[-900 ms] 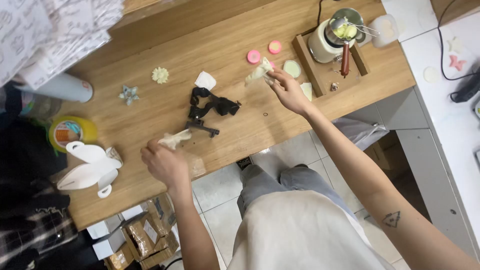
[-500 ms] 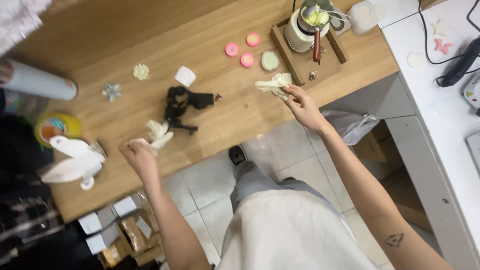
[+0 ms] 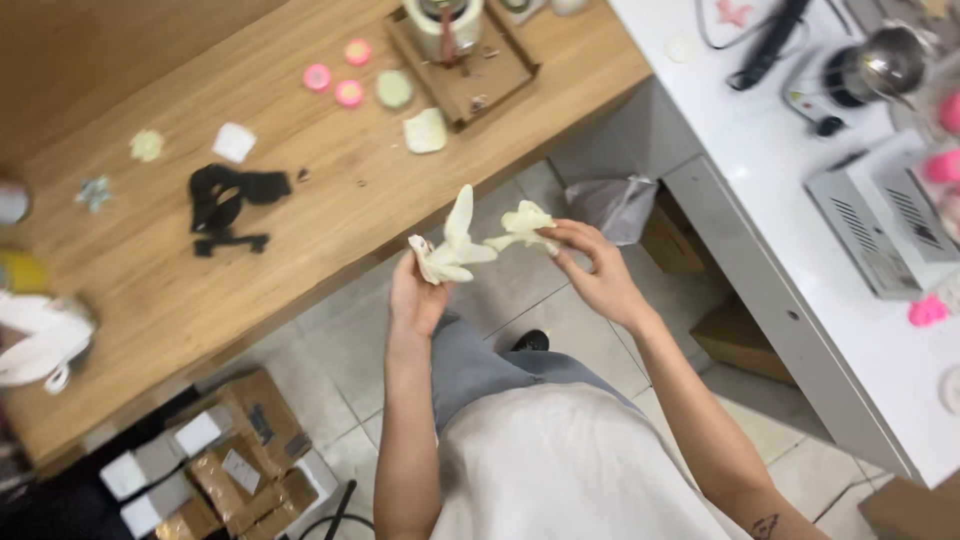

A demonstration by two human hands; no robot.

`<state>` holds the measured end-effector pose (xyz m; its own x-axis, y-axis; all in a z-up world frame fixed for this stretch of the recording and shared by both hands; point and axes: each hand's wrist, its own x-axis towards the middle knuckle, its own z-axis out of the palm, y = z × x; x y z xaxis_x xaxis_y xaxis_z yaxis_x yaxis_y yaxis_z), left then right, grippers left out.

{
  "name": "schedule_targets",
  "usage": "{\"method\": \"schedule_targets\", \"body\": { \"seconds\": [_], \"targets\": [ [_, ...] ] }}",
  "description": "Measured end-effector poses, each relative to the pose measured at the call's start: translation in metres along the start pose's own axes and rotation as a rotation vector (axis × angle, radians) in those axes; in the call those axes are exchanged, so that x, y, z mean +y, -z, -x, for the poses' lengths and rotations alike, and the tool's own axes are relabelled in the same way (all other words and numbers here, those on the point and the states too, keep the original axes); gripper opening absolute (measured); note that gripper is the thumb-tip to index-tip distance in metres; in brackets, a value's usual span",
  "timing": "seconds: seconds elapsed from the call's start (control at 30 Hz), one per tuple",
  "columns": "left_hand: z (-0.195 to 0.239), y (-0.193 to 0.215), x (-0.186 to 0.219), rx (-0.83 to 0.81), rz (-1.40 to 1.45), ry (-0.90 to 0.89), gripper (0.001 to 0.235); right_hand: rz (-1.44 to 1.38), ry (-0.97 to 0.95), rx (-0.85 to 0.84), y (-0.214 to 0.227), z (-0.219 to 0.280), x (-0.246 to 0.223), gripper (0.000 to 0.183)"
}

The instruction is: The person puts on plastic gloves, handles white wax pieces from the table, and works at a candle-making station with a small wax melter. They hold a silicone mold, spoon melted wax from a metal pot into the mold, and use a small carving tool to trim and clean wax pieces and the work surface.

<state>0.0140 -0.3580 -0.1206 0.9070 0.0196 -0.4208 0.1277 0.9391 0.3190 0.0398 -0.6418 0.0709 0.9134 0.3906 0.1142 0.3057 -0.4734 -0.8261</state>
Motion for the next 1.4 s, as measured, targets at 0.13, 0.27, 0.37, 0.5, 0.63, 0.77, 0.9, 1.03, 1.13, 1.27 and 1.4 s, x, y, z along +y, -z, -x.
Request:
{"method": "schedule_targets", "body": {
  "seconds": [0.13, 0.27, 0.37, 0.5, 0.63, 0.77, 0.9, 1.03, 1.13, 1.27, 1.4],
  "targets": [
    [0.034, -0.130, -0.093, -0.063, -0.114, 0.269, 0.032, 0.146, -0.010, 0.157, 0.050, 0.059, -0.001, 0.029],
    [0.060, -0.189, -0.172, -0.216, -0.173, 0.455, 0.035, 0.111, -0.089, 0.284, 0.095, 0.114, 0.012, 0.029],
    [0.072, -0.244, -0.216, -0.314, -0.180, 0.634, 0.043, 0.074, -0.216, 0.452, 0.132, 0.152, 0.025, 0.027],
    [0.072, -0.253, -0.297, -0.298, -0.406, 0.855, 0.044, -0.187, -0.522, 0.699, 0.186, 0.205, 0.036, 0.027],
    [0.073, -0.291, -0.382, -0.470, -0.678, 0.987, 0.039, -0.307, -0.493, 0.991, 0.224, 0.259, 0.071, 0.038],
    [0.080, -0.359, -0.478, -0.595, -0.976, 1.120, 0.041, -0.156, -0.596, 1.196, 0.278, 0.297, 0.095, 0.043],
    [0.078, -0.394, -0.570, -0.697, -1.086, 1.340, 0.037, 0.030, -0.863, 1.264, 0.348, 0.321, 0.096, 0.066],
    [0.070, -0.414, -0.649, -0.870, -1.113, 1.360, 0.029, -0.141, -0.910, 1.217, 0.403, 0.354, 0.126, 0.065],
    [0.058, -0.431, -0.686, -0.987, -1.131, 1.239, 0.026, -0.359, -0.823, 1.310, 0.413, 0.378, 0.154, 0.057],
    [0.018, -0.481, -0.744, -1.114, -1.431, 0.776, 0.030, -0.584, -0.838, 1.487, 0.427, 0.408, 0.196, 0.044],
    [-0.042, -0.541, -0.797, -1.039, -1.695, 0.331, 0.030, -0.620, -0.899, 1.445, 0.440, 0.439, 0.239, 0.040]
  ]
}}
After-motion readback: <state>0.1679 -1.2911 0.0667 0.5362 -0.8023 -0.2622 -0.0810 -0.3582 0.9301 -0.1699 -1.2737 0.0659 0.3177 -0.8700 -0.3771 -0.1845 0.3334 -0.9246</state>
